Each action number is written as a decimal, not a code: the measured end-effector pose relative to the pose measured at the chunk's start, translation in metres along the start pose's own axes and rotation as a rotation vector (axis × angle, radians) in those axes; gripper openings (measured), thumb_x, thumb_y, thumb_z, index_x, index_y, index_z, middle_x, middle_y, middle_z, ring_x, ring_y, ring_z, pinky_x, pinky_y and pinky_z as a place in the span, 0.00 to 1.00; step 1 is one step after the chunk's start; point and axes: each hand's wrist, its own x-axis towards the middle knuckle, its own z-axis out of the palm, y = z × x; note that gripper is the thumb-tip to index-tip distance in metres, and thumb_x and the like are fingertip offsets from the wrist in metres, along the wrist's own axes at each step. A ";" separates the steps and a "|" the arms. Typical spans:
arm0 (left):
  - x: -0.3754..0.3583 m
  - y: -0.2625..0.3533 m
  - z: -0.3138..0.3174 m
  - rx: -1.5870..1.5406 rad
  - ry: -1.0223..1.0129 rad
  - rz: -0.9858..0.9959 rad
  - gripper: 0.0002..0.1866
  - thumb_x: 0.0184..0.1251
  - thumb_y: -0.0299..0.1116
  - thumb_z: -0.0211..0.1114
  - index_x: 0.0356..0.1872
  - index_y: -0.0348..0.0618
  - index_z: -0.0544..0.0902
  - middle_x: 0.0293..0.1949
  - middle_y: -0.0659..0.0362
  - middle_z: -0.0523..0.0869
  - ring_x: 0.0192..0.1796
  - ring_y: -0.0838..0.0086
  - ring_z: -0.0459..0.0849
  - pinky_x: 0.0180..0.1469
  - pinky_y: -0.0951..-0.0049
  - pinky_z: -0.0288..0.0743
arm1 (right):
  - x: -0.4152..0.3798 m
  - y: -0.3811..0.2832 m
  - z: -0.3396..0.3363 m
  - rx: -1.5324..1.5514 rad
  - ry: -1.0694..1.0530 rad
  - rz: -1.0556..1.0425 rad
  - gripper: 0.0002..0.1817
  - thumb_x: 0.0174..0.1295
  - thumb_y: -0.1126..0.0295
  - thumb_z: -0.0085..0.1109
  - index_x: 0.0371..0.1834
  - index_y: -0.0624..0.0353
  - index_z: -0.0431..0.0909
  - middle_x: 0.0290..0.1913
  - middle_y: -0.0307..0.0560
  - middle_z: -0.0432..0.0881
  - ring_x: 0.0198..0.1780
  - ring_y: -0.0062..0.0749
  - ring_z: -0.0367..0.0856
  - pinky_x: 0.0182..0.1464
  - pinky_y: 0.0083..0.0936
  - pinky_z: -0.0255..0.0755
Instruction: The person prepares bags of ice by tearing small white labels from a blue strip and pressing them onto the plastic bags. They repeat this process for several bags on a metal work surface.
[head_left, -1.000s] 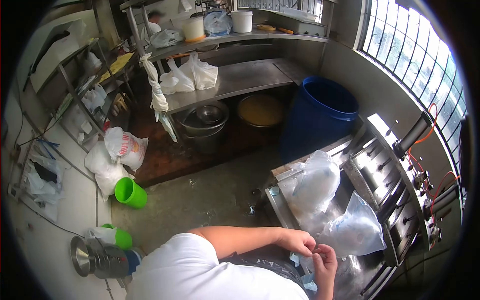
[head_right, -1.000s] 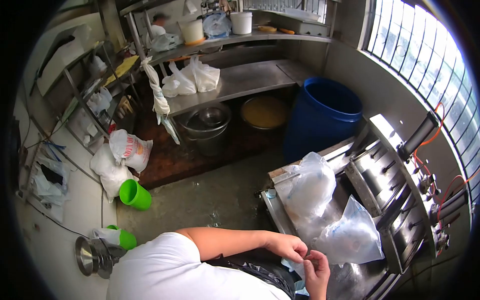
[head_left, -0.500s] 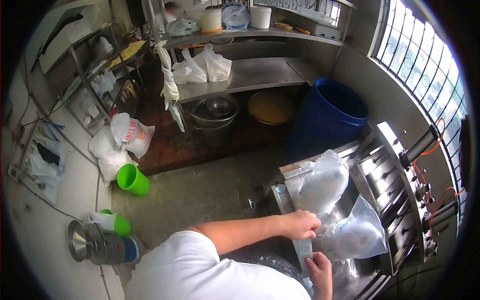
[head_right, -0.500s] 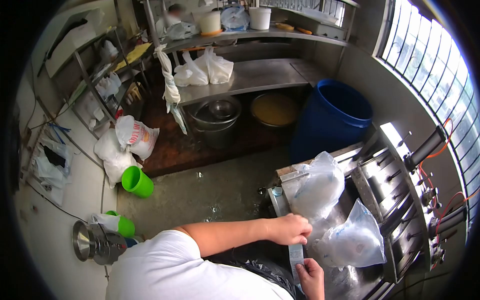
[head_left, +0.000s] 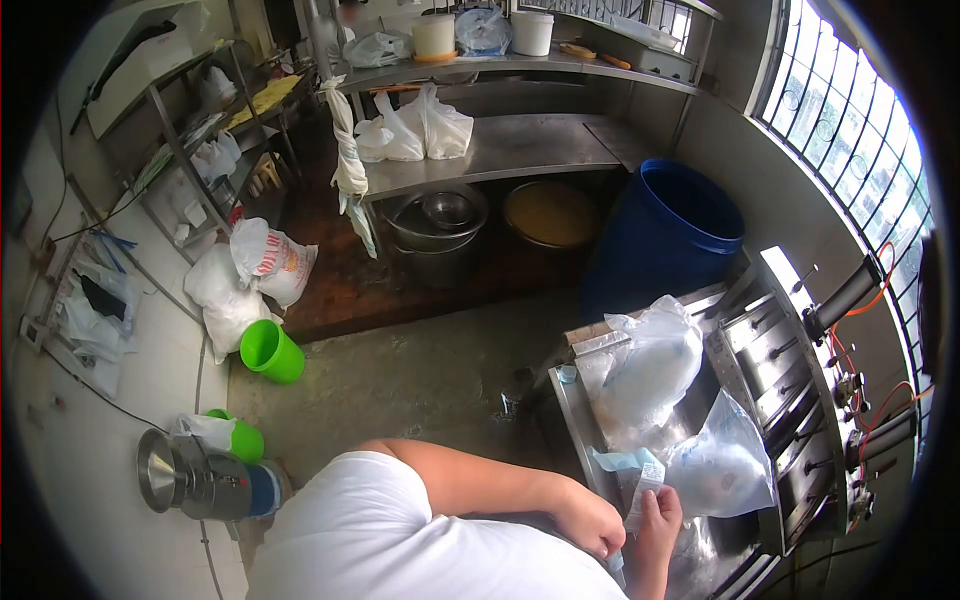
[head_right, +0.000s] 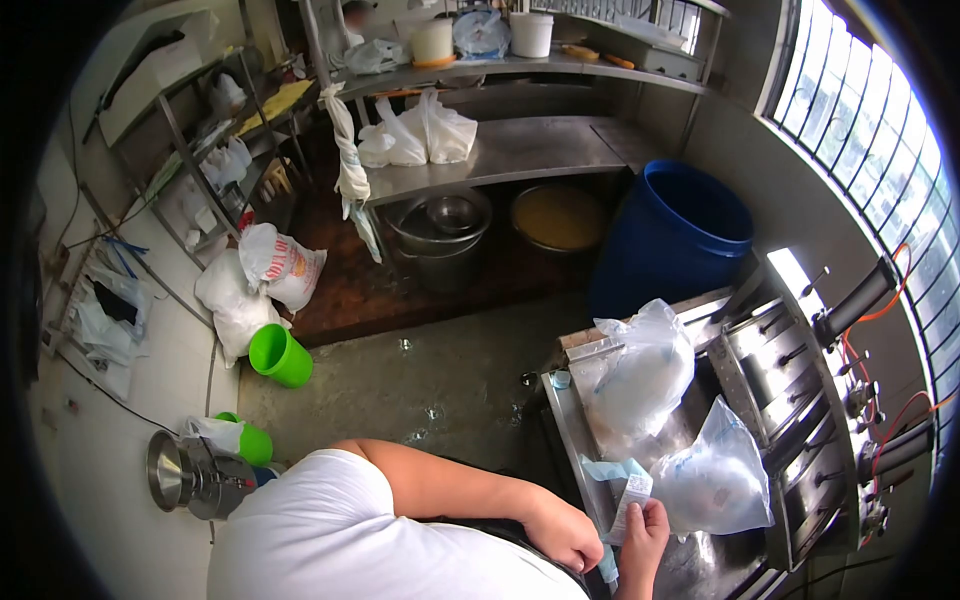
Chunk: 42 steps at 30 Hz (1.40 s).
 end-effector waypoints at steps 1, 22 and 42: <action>0.002 -0.005 0.001 -0.036 -0.017 0.002 0.16 0.77 0.38 0.66 0.51 0.33 0.88 0.47 0.46 0.93 0.52 0.54 0.91 0.57 0.56 0.83 | 0.000 -0.004 0.003 0.003 -0.010 -0.001 0.04 0.81 0.73 0.61 0.48 0.63 0.82 0.40 0.36 0.85 0.41 0.15 0.79 0.45 0.18 0.74; -0.027 0.040 -0.003 0.037 -0.036 -0.088 0.18 0.82 0.38 0.65 0.62 0.38 0.80 0.49 0.40 0.91 0.53 0.46 0.90 0.57 0.49 0.82 | -0.010 0.000 0.009 -0.111 -0.047 0.084 0.07 0.80 0.70 0.64 0.51 0.62 0.84 0.40 0.35 0.86 0.41 0.17 0.79 0.45 0.22 0.76; -0.018 -0.068 -0.059 0.212 1.236 -0.212 0.06 0.81 0.29 0.69 0.48 0.37 0.87 0.36 0.55 0.90 0.36 0.70 0.87 0.42 0.66 0.83 | -0.008 0.005 0.014 -0.014 0.062 0.014 0.09 0.83 0.69 0.62 0.54 0.63 0.85 0.40 0.33 0.86 0.41 0.14 0.79 0.46 0.21 0.75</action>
